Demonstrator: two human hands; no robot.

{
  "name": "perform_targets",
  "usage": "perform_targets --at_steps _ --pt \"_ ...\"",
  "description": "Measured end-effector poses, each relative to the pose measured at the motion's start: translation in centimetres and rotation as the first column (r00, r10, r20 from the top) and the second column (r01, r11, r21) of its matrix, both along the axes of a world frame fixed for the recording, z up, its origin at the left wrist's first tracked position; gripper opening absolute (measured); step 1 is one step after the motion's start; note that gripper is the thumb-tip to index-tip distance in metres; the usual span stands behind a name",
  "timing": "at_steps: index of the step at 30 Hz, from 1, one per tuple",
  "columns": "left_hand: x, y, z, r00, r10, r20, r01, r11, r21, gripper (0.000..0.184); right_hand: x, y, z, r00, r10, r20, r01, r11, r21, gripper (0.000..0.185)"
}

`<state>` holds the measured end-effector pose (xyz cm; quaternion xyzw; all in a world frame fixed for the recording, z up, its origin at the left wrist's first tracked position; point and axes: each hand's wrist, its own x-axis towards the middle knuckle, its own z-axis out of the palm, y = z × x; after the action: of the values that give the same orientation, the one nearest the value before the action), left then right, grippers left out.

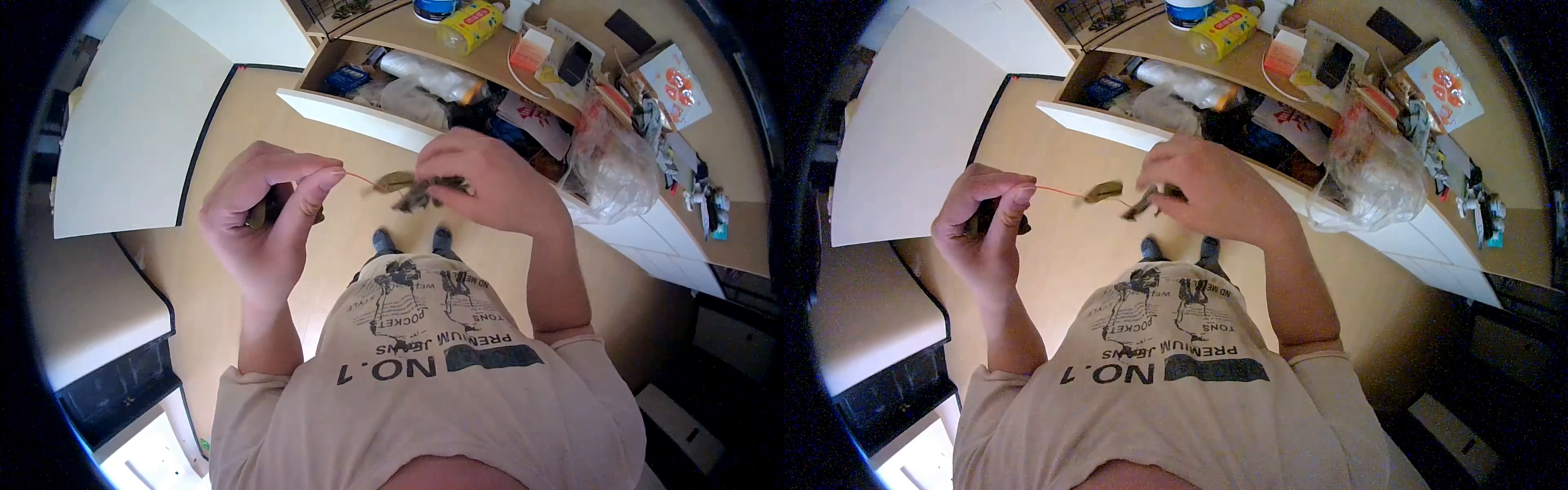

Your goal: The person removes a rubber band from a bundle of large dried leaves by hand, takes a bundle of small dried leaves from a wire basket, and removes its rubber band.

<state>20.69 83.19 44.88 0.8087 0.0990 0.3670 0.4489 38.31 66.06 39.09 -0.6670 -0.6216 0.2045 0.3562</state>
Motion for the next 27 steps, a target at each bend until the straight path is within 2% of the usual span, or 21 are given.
perform_targets --at_steps 2,3,5,6,8,9,10,12,13,14,15,16,17,18,20,21,22,23,24,26,27 --pt "0.2 0.1 0.1 0.999 -0.022 -0.026 0.023 0.999 0.037 0.007 -0.1 0.1 -0.2 0.953 -0.259 0.157 0.225 0.952 0.209 0.020" --pt "0.4 0.1 0.0 0.999 -0.026 -0.028 0.027 0.999 0.039 0.007 -0.3 0.4 0.1 0.952 -0.263 0.154 0.229 0.950 0.210 0.020" --pt "0.8 0.1 -0.4 0.998 -0.064 -0.028 0.064 0.998 -0.001 0.007 -1.0 1.6 1.1 0.955 -0.130 -0.268 0.249 0.842 0.478 0.018" --pt "0.9 0.1 -0.4 0.997 -0.069 -0.030 0.069 0.998 0.003 0.007 -1.4 1.8 1.2 0.953 -0.134 -0.270 0.254 0.839 0.480 0.018" --pt "1.0 0.3 -0.2 0.999 -0.036 -0.022 0.036 0.999 0.007 0.006 -2.3 2.0 1.2 0.900 0.001 -0.435 0.088 0.979 0.183 0.018" --pt "1.0 0.4 0.0 0.999 -0.034 -0.022 0.035 0.999 0.010 0.006 -2.1 2.0 0.7 0.937 -0.019 -0.348 0.063 0.991 0.116 0.018" --pt "0.8 0.4 0.3 1.000 0.005 -0.013 -0.005 1.000 0.000 0.005 -1.6 1.9 -0.4 0.938 -0.012 -0.346 0.057 0.991 0.119 0.018" --pt "0.5 0.8 0.6 0.999 0.053 -0.004 -0.053 0.999 -0.011 0.005 -0.4 1.6 -2.3 0.998 -0.042 0.054 0.041 0.999 0.031 0.023" --pt "0.4 1.1 0.6 0.998 0.068 0.008 -0.068 0.998 -0.008 0.004 -0.2 1.2 -2.3 0.998 -0.037 0.055 0.035 0.999 0.032 0.023" --pt "0.3 1.3 0.6 0.996 0.082 0.021 -0.082 0.997 -0.004 0.004 -0.2 0.9 -2.3 0.982 -0.115 0.151 0.101 0.990 0.099 0.028" --pt "0.2 1.1 0.8 0.997 0.077 -0.004 -0.077 0.995 -0.070 0.003 -0.3 0.8 -2.0 0.951 -0.197 0.239 0.158 0.972 0.173 0.035" --pt "0.4 1.1 0.6 0.997 0.081 -0.002 -0.080 0.995 -0.066 0.003 -0.5 1.0 -1.5 0.951 -0.194 0.240 0.154 0.972 0.177 0.035" --pt "0.6 1.1 0.1 0.999 0.026 -0.018 -0.029 0.991 -0.134 0.003 -1.2 1.6 0.0 0.990 -0.098 -0.096 0.118 0.968 0.221 0.037" --pt "0.7 1.1 -0.5 0.999 -0.031 -0.032 0.024 0.979 -0.201 0.003 -2.1 2.4 0.9 0.909 0.024 -0.416 0.100 0.957 0.273 0.039" --pt "1.4 0.2 -1.6 0.998 -0.059 -0.031 0.040 0.903 -0.428 0.007 -3.8 4.3 -0.1 0.764 0.136 -0.631 0.166 0.904 0.395 0.024" --pt "1.7 0.2 -3.1 0.996 -0.081 0.041 0.090 0.809 -0.581 0.011 -3.8 4.6 0.4 0.662 0.060 -0.747 0.148 0.967 0.209 0.020" --pt "1.9 0.2 -4.5 0.990 -0.087 0.115 0.143 0.688 -0.711 0.016 -4.1 4.8 0.8 0.588 0.004 -0.809 0.188 0.972 0.142 0.018" --pt "1.8 0.2 -4.9 0.986 -0.106 0.132 0.167 0.491 -0.855 0.019 -4.3 5.0 1.1 0.505 -0.051 -0.862 0.227 0.971 0.075 0.021" --pt "1.6 0.2 -5.2 0.981 -0.117 0.153 0.179 0.261 -0.949 0.023 -4.7 5.1 1.1 0.506 -0.047 -0.862 0.218 0.973 0.075 0.021" --pt "1.5 -0.4 -6.0 0.984 -0.116 0.134 0.160 0.249 -0.955 0.021 -5.3 5.2 0.8 0.492 -0.160 -0.856 0.325 0.946 0.010 0.022" --pt "1.8 -1.0 -6.5 0.992 -0.049 0.114 0.123 0.320 -0.939 0.021 -5.3 5.2 -0.2 0.722 -0.229 -0.653 0.337 0.941 0.042 0.023"
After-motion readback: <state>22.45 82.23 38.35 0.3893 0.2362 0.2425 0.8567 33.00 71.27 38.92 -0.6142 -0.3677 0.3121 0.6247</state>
